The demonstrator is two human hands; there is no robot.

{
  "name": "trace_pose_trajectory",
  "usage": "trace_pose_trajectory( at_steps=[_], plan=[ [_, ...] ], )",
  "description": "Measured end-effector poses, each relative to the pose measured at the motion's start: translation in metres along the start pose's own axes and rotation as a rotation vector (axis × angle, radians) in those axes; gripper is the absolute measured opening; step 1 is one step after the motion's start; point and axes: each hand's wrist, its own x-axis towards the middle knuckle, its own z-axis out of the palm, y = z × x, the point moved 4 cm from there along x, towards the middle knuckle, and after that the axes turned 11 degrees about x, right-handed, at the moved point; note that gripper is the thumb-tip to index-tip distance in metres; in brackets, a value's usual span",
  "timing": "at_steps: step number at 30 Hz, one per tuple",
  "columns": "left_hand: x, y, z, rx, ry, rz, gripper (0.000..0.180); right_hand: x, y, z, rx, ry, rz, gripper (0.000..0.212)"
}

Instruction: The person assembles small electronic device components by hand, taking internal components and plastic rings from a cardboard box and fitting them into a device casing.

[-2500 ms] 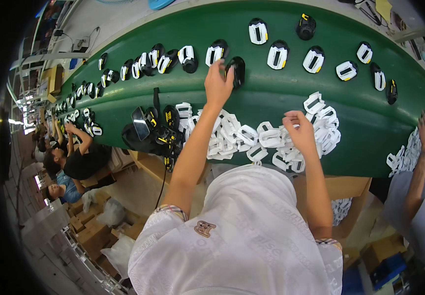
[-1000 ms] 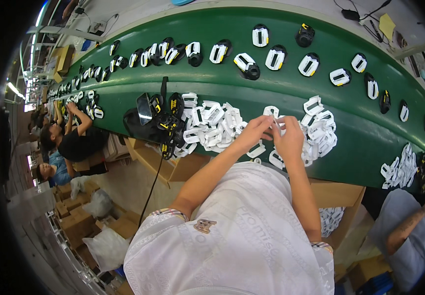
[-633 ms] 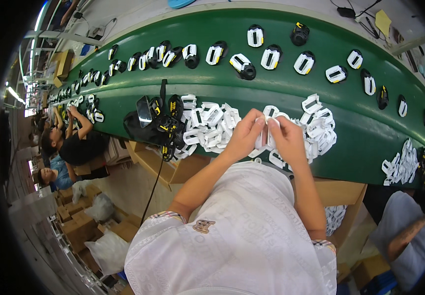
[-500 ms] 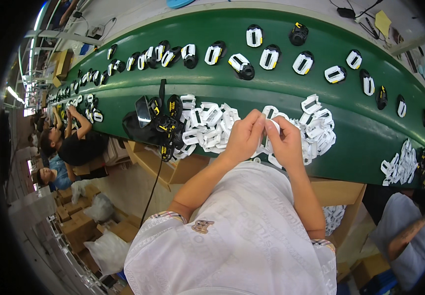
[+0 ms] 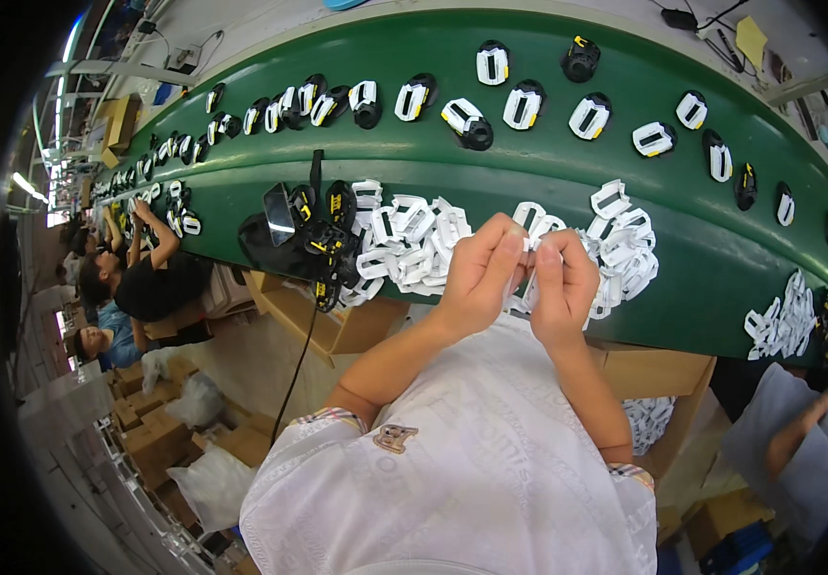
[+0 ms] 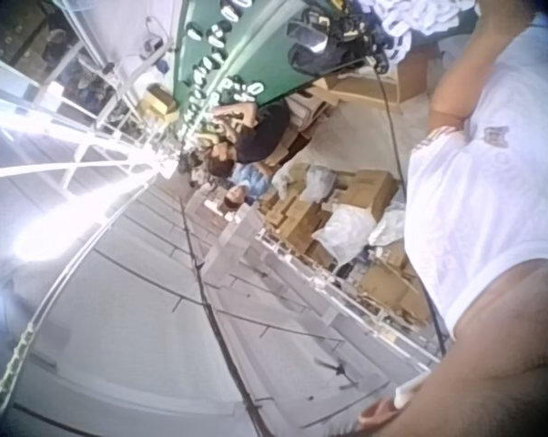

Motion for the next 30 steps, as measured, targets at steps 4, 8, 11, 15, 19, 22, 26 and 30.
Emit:
trace_pose_trajectory(
  at_steps=[4,8,11,15,19,22,26,30],
  plan=[
    [-0.001,0.005,0.004,-0.002,0.005,0.039,0.026,-0.001,0.0,-0.004,-0.022,-0.044,0.023,0.023],
    [0.0,0.011,0.005,0.148,0.057,0.122,0.025,0.001,-0.003,-0.002,-0.052,-0.075,-0.023,0.023],
    [0.0,0.013,0.007,0.23,0.06,0.171,0.024,0.002,-0.004,-0.003,-0.071,-0.065,-0.017,0.023],
    [0.004,0.008,0.009,0.221,0.058,0.113,0.022,0.004,-0.004,-0.006,-0.171,-0.097,-0.09,0.024],
    [0.004,-0.001,0.014,0.15,0.012,0.02,0.021,0.004,-0.012,-0.005,-0.402,-0.12,-0.255,0.026],
    [0.005,-0.002,0.017,0.143,0.039,0.046,0.021,0.006,-0.002,-0.014,-0.286,-0.069,-0.157,0.027],
    [0.011,-0.006,0.019,0.217,0.022,0.071,0.021,0.009,0.005,-0.02,-0.233,-0.064,-0.135,0.028],
    [0.017,-0.012,0.021,0.253,0.011,0.114,0.02,0.013,0.016,-0.027,-0.165,-0.008,-0.039,0.029]
  ],
)
